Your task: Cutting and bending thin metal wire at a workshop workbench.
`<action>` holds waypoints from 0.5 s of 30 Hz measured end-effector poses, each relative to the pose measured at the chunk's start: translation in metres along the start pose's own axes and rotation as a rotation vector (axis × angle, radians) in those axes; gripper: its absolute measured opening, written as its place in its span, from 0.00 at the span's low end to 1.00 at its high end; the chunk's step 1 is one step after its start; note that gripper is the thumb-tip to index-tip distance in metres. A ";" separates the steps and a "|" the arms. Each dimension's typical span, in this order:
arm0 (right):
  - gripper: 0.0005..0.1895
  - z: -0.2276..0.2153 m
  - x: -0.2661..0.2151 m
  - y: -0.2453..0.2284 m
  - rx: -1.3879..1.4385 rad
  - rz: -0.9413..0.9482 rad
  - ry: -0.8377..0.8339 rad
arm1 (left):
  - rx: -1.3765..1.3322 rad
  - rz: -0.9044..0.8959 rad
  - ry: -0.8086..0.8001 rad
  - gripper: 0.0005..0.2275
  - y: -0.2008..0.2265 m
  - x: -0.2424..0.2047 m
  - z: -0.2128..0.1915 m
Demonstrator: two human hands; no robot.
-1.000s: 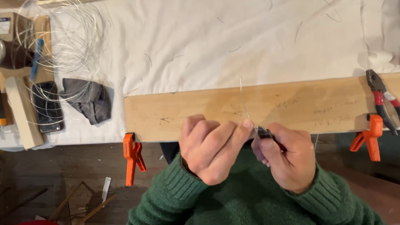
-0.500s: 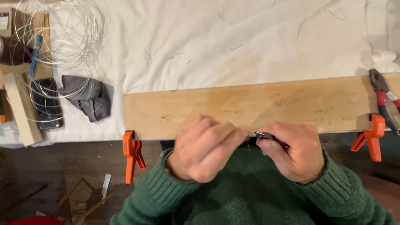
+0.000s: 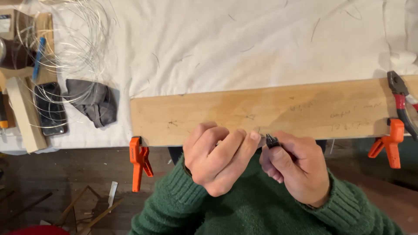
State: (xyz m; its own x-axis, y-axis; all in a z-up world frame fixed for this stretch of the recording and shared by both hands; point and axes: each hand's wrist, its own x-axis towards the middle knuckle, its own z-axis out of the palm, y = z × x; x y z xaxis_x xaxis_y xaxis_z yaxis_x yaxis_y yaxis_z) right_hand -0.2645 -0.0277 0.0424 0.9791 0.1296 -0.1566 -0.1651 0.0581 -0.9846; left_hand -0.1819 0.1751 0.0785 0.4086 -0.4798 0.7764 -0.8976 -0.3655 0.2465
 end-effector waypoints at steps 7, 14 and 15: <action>0.16 -0.009 0.011 -0.010 -0.305 0.020 0.069 | 0.127 0.077 -0.159 0.19 -0.003 0.011 0.000; 0.15 -0.014 0.013 -0.008 -0.608 -0.131 0.048 | -1.012 -0.953 -0.499 0.03 -0.016 0.000 -0.011; 0.16 -0.015 0.011 -0.006 -0.570 -0.098 0.064 | -0.924 -0.763 -0.410 0.06 -0.014 0.002 -0.012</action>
State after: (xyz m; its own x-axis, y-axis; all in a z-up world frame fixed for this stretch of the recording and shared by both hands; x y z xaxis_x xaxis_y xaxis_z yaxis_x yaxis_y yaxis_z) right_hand -0.2510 -0.0412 0.0456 0.9947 0.0895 -0.0497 -0.0009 -0.4777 -0.8785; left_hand -0.1703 0.1887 0.0831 0.7443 -0.6648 0.0638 -0.1251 -0.0449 0.9911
